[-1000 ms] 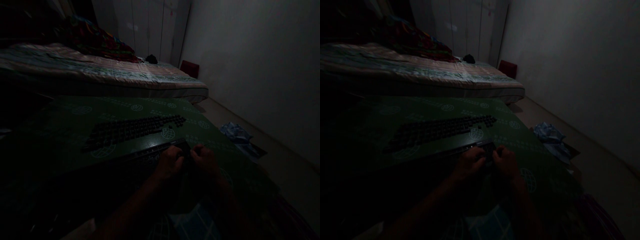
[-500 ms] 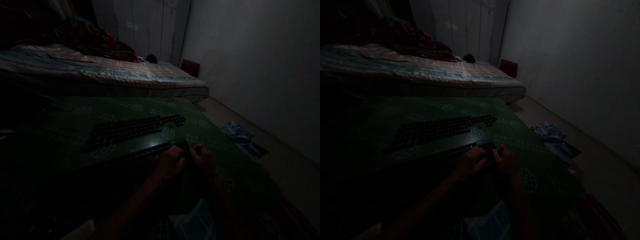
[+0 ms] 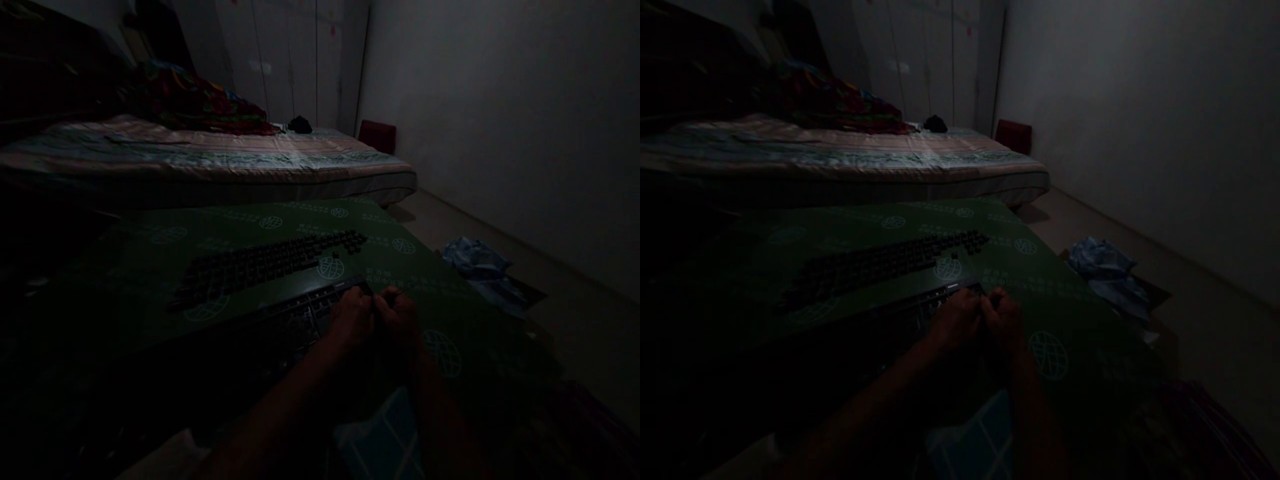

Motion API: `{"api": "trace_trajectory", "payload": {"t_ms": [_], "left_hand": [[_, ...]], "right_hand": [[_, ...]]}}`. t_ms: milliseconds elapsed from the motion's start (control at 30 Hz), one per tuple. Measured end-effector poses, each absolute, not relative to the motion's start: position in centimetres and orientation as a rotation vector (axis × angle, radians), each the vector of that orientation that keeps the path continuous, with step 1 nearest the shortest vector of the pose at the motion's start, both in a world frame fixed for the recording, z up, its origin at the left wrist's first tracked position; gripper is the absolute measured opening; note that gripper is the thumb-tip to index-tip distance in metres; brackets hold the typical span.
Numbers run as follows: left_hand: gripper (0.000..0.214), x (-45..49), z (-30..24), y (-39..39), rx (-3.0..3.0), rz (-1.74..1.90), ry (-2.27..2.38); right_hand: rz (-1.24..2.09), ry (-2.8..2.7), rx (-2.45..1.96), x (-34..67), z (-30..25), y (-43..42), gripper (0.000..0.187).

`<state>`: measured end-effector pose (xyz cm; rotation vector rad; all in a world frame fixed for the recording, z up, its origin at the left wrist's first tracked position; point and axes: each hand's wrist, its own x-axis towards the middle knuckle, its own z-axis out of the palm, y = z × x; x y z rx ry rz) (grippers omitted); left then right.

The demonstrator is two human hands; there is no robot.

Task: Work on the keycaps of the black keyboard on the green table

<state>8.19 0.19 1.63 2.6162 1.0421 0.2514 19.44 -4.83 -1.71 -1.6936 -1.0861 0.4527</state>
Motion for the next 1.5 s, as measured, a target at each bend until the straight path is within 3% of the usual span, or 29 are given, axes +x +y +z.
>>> {"api": "trace_trajectory", "payload": {"t_ms": [133,600,900,1133,1233,1333,1500], "left_hand": [[0.031,8.7,1.2,0.4,2.633,0.218,1.073],[0.021,8.3,0.5,0.2,2.62,0.371,1.045],[0.018,6.8,1.6,0.3,2.068,0.607,0.966],[0.011,5.6,2.7,1.1,1.457,0.726,0.993],[0.017,5.1,3.1,1.7,1.232,0.724,0.969],[0.024,4.7,3.0,2.1,1.123,0.663,0.897],[0.024,4.6,2.3,2.1,0.987,0.624,0.777]], "right_hand": [[0.465,-1.031,-1.654,19.6,-2.2,-4.6,0.024],[0.554,-0.765,-1.433,19.3,-2.7,-4.4,0.025],[0.538,-0.809,-1.375,17.9,-1.4,-5.3,0.024],[0.133,-1.123,-1.526,18.4,-0.6,-5.6,0.018],[0.267,-1.293,-1.558,17.9,0.1,-5.9,0.017],[0.456,-1.447,-1.468,17.2,0.8,-6.0,0.027],[0.477,-1.552,-1.466,16.9,1.5,-5.9,0.027]]}}
